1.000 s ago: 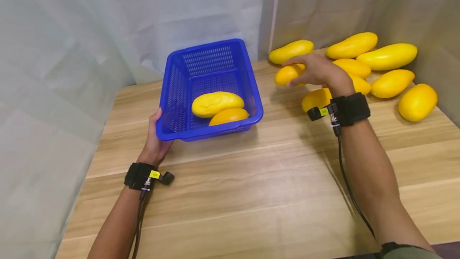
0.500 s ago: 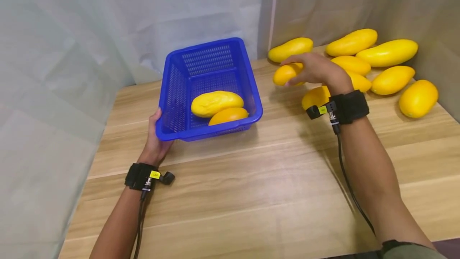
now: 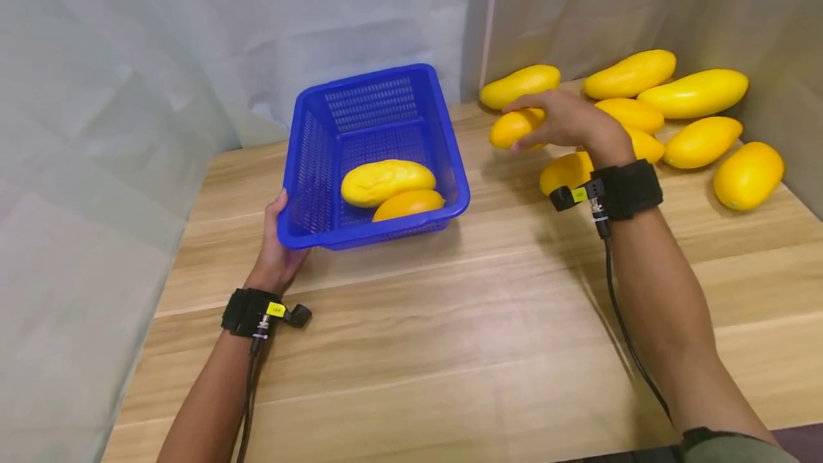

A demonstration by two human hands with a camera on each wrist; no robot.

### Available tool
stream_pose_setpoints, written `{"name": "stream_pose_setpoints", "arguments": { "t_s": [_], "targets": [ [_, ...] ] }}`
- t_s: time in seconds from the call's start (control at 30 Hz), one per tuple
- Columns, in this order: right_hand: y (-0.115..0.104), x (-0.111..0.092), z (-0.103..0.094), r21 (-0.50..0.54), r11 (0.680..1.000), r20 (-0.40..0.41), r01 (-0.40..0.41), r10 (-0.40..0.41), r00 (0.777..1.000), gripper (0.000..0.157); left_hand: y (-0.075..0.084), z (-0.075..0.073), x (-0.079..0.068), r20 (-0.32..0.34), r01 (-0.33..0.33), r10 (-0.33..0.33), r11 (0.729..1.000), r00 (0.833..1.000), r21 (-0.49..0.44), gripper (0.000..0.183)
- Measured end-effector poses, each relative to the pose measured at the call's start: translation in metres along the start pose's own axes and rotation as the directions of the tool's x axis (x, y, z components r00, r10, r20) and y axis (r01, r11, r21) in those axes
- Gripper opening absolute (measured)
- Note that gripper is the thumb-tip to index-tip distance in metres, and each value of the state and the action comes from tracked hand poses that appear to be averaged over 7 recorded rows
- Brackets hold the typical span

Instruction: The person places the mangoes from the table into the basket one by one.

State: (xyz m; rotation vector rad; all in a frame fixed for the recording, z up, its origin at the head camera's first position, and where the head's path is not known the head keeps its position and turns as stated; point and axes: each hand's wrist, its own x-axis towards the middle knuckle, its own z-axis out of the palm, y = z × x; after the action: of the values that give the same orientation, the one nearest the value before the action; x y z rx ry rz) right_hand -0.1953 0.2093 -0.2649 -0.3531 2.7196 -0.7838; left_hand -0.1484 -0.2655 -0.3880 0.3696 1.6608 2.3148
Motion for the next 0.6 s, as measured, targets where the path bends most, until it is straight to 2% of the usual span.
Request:
{"name": "stream_pose_setpoints", "arguments": {
  "t_s": [0.6],
  "targets": [
    [-0.0043, 0.0036, 0.0000, -0.014, 1.000, 0.025, -0.010, 0.010, 1.000, 0.076, 0.0015, 0.0019, -0.0022, -0.013, 0.001, -0.001, 1.000, 1.000, 0.016, 0.072]
  ]
}}
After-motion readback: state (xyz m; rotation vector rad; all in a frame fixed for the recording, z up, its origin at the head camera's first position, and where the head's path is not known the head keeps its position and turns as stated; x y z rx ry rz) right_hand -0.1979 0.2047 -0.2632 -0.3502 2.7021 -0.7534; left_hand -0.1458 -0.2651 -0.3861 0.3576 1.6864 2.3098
